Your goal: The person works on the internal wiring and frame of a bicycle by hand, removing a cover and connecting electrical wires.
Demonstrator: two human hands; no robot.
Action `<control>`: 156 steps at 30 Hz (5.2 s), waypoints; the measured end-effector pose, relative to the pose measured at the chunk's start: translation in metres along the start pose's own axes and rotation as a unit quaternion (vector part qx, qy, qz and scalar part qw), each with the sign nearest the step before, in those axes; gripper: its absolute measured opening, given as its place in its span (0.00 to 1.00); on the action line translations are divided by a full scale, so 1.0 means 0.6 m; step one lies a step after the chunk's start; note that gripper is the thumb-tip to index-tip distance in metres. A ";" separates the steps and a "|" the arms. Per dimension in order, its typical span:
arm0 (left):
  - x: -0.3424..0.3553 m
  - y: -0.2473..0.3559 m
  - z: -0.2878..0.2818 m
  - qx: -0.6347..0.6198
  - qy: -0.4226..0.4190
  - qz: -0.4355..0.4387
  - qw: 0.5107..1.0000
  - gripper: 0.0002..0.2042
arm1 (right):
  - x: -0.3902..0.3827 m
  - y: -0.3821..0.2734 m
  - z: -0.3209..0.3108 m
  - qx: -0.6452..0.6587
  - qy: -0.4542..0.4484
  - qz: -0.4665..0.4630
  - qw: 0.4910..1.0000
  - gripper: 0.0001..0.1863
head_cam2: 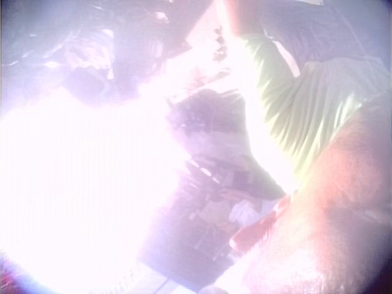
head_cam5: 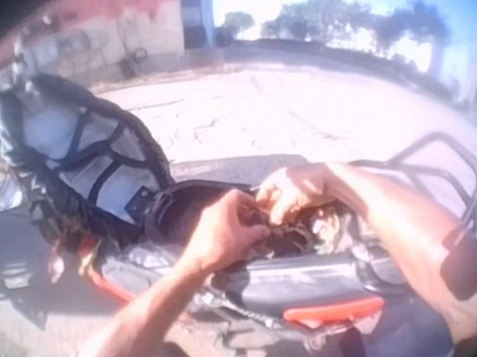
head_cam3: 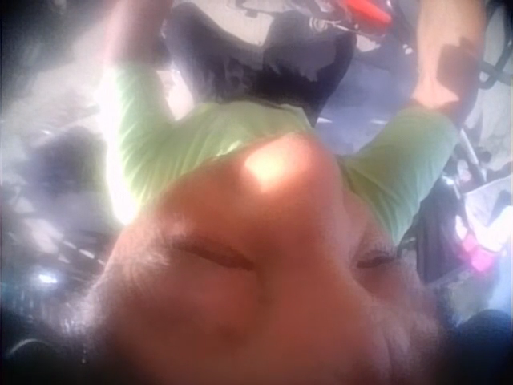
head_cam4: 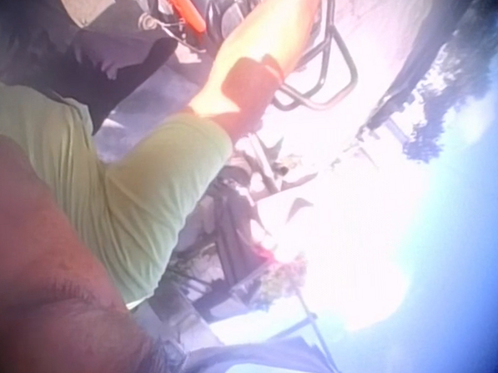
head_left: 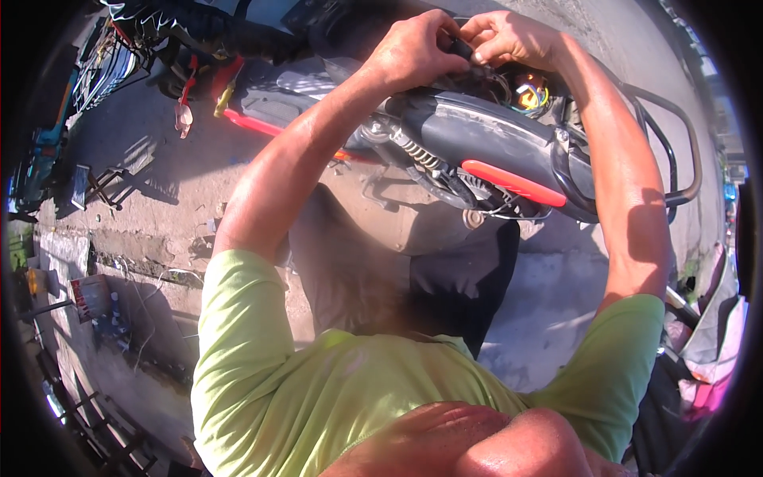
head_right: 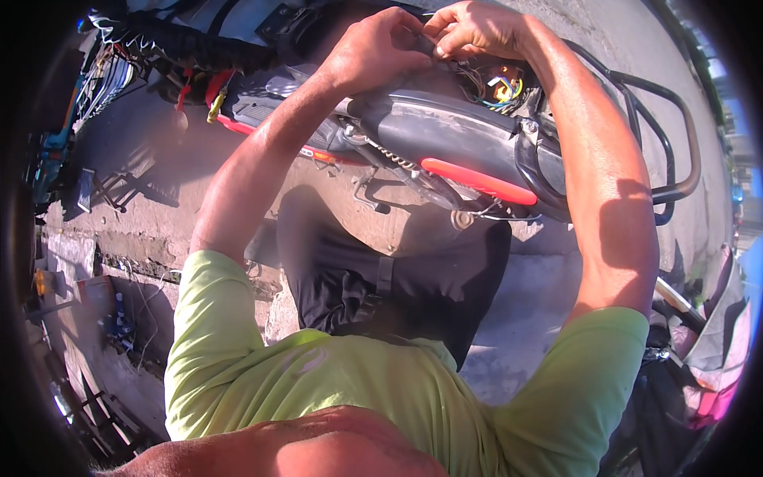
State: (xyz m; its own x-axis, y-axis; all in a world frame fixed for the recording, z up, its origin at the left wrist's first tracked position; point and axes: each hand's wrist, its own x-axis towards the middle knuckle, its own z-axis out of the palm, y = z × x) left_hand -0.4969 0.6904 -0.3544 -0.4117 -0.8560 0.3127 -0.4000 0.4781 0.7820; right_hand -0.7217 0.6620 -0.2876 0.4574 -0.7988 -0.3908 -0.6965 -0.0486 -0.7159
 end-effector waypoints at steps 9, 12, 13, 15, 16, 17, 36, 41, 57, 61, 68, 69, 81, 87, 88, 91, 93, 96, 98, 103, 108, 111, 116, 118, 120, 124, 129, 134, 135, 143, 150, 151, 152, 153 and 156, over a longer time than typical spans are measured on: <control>-0.012 0.056 -0.037 -0.130 -0.041 -0.074 0.988 0.15 | -0.011 -0.019 -0.006 -0.025 0.008 0.026 0.999 0.28; 0.001 -0.012 -0.014 -0.006 -0.019 0.005 1.000 0.29 | 0.000 -0.028 -0.004 -0.031 -0.007 0.007 0.999 0.27; 0.001 -0.009 -0.010 0.002 -0.015 0.002 1.000 0.29 | -0.002 -0.025 -0.005 -0.031 -0.010 0.007 0.999 0.27; -0.001 -0.006 -0.003 0.018 -0.007 -0.004 1.000 0.28 | -0.003 -0.019 -0.007 -0.031 -0.015 0.010 0.999 0.27; -0.001 -0.001 -0.004 0.016 -0.013 -0.007 1.000 0.29 | -0.005 -0.020 -0.008 -0.030 -0.018 0.009 0.999 0.27; -0.001 0.003 -0.006 0.013 -0.019 -0.010 1.000 0.29 | -0.007 -0.021 -0.009 -0.032 -0.020 0.008 0.999 0.27; -0.007 0.057 -0.030 -0.097 -0.042 -0.097 0.990 0.17 | 0.002 -0.016 -0.003 -0.005 -0.004 0.027 1.000 0.25; 0.004 0.027 -0.035 -0.120 -0.057 -0.166 0.977 0.14 | 0.004 -0.005 -0.005 0.015 0.008 0.036 0.999 0.24; 0.046 -0.030 -0.008 -0.383 -0.166 -0.276 0.866 0.13 | -0.002 -0.016 0.006 0.007 0.030 0.057 0.998 0.22; 0.050 -0.028 -0.011 -0.381 -0.170 -0.288 0.862 0.11 | -0.005 -0.023 0.010 0.000 0.044 0.063 0.997 0.22; 0.049 -0.033 -0.007 -0.446 -0.157 -0.281 0.835 0.11 | -0.013 -0.040 0.020 -0.018 0.075 0.082 0.994 0.21; 0.049 -0.032 -0.006 -0.446 -0.160 -0.278 0.835 0.11 | -0.014 -0.043 0.020 -0.022 0.080 0.085 0.993 0.21; 0.066 -0.062 0.018 -0.420 -0.135 -0.281 0.852 0.07 | -0.017 -0.087 0.034 -0.075 0.127 0.128 0.981 0.20; 0.064 -0.044 0.015 -0.392 -0.122 -0.299 0.862 0.12 | 0.033 0.068 -0.029 0.117 -0.020 0.029 0.992 0.23; 0.062 -0.036 0.009 -0.368 -0.110 -0.312 0.869 0.13 | 0.031 0.059 -0.023 0.118 -0.023 0.030 0.992 0.22; 0.040 -0.014 -0.008 -0.271 -0.077 -0.287 0.915 0.17 | 0.024 0.035 -0.008 0.110 -0.021 0.035 0.993 0.21; 0.024 0.006 -0.019 -0.195 -0.053 -0.236 0.951 0.16 | 0.021 0.030 -0.006 0.106 -0.040 0.034 0.993 0.21; 0.003 0.022 -0.028 -0.151 0.000 -0.201 0.968 0.18 | 0.015 0.003 0.010 0.100 -0.055 0.049 0.992 0.22; 0.002 0.020 -0.023 -0.126 0.041 -0.177 0.975 0.19 | 0.014 0.000 0.016 0.087 -0.062 0.045 0.993 0.22; 0.006 0.018 -0.020 -0.066 0.094 -0.158 0.981 0.15 | 0.009 -0.031 0.030 0.046 -0.045 0.055 0.996 0.18; -0.004 0.010 -0.010 -0.032 0.003 0.032 0.999 0.14 | -0.030 -0.014 0.011 0.127 0.044 -0.009 0.991 0.15; 0.013 -0.013 0.015 0.075 -0.075 0.154 0.982 0.15 | -0.062 -0.021 -0.020 0.170 0.111 -0.060 0.977 0.13; 0.011 0.007 0.003 0.082 -0.185 -0.039 0.978 0.16 | -0.121 -0.065 -0.139 -0.122 0.105 0.002 0.987 0.14; 0.017 0.010 0.007 0.095 -0.195 -0.075 0.973 0.14 | -0.153 -0.067 -0.172 -0.255 0.089 0.043 0.962 0.14; 0.028 0.000 0.019 0.122 -0.219 -0.081 0.965 0.14 | -0.178 -0.034 -0.182 -0.334 0.096 0.056 0.936 0.15; 0.038 0.000 0.028 0.162 -0.233 -0.078 0.956 0.15 | -0.196 0.011 -0.187 -0.389 0.157 0.028 0.907 0.16; 0.036 0.012 0.028 0.139 -0.184 0.003 0.973 0.17 | -0.239 -0.064 -0.221 -0.250 0.145 -0.040 0.956 0.17; 0.064 0.045 0.040 0.120 -0.112 0.230 0.959 0.16 | -0.273 -0.186 -0.120 -0.326 0.215 0.106 0.915 0.19; 0.079 0.060 0.051 0.099 -0.103 0.295 0.945 0.15 | -0.279 -0.200 -0.112 -0.326 0.222 0.119 0.912 0.20; 0.130 0.084 0.007 0.025 -0.203 0.209 0.956 0.13 | -0.248 -0.180 -0.101 -0.395 0.191 0.140 0.887 0.20; 0.138 0.028 -0.065 0.119 -0.201 0.147 0.961 0.14 | -0.226 -0.069 -0.145 -0.276 0.172 0.087 0.942 0.17; 0.115 0.015 -0.088 0.152 -0.171 0.135 0.964 0.13 | -0.199 -0.055 -0.145 -0.261 0.158 0.063 0.950 0.17; 0.101 0.012 -0.096 0.179 -0.115 0.189 0.959 0.11 | -0.196 -0.044 -0.145 -0.251 0.156 0.063 0.953 0.18; 0.093 0.002 -0.098 0.176 -0.091 0.181 0.963 0.11 | -0.193 -0.034 -0.144 -0.243 0.153 0.066 0.956 0.18; 0.092 -0.053 -0.083 0.140 -0.048 0.170 0.974 0.10 | -0.205 -0.022 -0.142 -0.225 0.159 0.101 0.956 0.19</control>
State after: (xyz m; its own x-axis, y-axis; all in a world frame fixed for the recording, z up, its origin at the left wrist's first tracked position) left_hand -0.4659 0.6180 -0.3351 -0.6287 -0.6234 0.4649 -0.4299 0.7767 0.4603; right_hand -0.8159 0.7097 -0.1803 0.1479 -0.9574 -0.2480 -0.9529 -0.0708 -0.2948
